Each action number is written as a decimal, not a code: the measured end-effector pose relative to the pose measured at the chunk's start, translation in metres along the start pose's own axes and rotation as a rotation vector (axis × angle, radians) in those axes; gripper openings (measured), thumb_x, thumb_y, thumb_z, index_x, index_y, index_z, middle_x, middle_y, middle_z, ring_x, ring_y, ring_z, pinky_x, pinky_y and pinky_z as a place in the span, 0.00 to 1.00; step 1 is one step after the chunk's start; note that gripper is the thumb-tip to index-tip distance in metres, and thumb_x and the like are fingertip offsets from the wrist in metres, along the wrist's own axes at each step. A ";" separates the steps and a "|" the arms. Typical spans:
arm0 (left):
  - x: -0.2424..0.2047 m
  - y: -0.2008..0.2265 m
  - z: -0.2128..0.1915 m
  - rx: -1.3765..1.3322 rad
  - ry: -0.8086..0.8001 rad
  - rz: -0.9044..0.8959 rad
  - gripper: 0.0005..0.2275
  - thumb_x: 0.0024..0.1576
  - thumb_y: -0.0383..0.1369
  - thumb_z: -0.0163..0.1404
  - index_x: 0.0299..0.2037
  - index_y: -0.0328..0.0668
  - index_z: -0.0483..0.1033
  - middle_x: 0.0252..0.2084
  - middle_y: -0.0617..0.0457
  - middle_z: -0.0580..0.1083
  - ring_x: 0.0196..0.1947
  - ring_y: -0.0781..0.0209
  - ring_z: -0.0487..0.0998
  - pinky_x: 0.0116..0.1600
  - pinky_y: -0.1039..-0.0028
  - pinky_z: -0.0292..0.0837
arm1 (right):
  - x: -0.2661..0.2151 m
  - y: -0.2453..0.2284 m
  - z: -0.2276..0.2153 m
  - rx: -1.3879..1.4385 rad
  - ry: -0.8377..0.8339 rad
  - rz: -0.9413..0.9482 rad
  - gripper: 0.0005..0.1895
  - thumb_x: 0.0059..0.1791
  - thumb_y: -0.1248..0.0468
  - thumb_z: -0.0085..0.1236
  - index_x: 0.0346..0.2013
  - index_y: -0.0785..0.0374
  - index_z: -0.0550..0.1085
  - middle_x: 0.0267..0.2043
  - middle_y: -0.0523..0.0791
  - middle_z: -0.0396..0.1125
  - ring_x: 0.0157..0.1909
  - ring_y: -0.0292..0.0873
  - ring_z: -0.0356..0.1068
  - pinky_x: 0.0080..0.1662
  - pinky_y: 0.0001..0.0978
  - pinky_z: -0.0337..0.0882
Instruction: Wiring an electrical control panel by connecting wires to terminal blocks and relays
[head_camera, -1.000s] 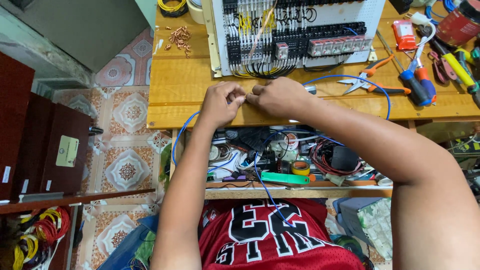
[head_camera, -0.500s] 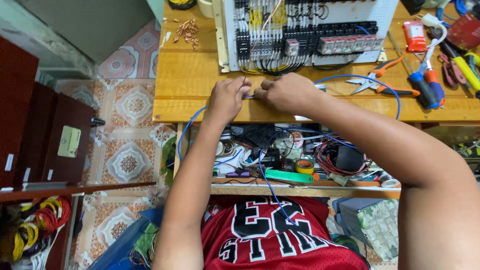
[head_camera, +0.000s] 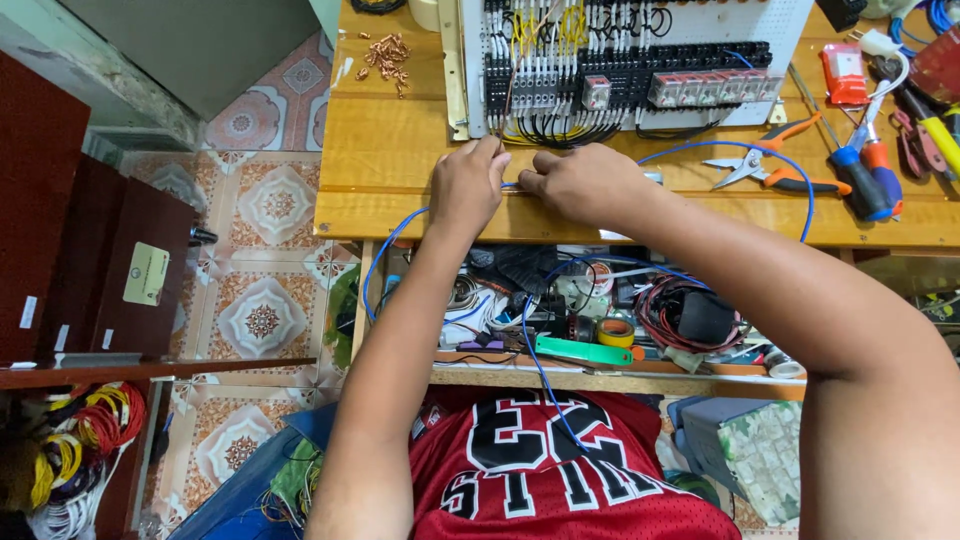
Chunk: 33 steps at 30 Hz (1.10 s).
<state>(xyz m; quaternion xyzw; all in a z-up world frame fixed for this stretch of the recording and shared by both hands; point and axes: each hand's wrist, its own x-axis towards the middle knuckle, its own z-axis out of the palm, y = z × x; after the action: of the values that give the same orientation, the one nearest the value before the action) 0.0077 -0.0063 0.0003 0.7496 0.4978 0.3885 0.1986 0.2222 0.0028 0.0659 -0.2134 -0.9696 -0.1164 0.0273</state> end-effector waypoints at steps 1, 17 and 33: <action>0.001 -0.001 0.000 0.000 0.000 0.001 0.01 0.59 0.32 0.56 0.38 0.50 0.79 0.28 0.50 0.76 0.32 0.45 0.79 0.42 0.60 0.75 | 0.000 0.000 0.000 0.000 0.000 0.001 0.12 0.50 0.61 0.45 0.39 0.53 0.79 0.37 0.43 0.72 0.25 0.52 0.75 0.27 0.47 0.75; -0.004 -0.008 -0.008 -0.010 -0.053 0.013 0.03 0.54 0.31 0.61 0.35 0.49 0.80 0.27 0.51 0.76 0.31 0.45 0.79 0.42 0.60 0.75 | 0.005 0.001 0.000 0.091 -0.018 0.027 0.14 0.50 0.59 0.44 0.38 0.56 0.79 0.39 0.44 0.73 0.24 0.55 0.75 0.28 0.51 0.75; 0.002 -0.014 -0.011 -0.043 -0.143 0.052 0.02 0.54 0.28 0.60 0.35 0.47 0.84 0.33 0.47 0.76 0.39 0.44 0.78 0.49 0.60 0.74 | 0.009 0.015 0.009 0.093 -0.121 0.083 0.16 0.48 0.60 0.43 0.40 0.52 0.80 0.42 0.37 0.72 0.26 0.53 0.76 0.28 0.49 0.76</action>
<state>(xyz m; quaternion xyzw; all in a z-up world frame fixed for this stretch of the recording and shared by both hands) -0.0086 0.0002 -0.0021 0.7837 0.4541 0.3495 0.2398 0.2203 0.0221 0.0616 -0.2584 -0.9642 -0.0568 -0.0165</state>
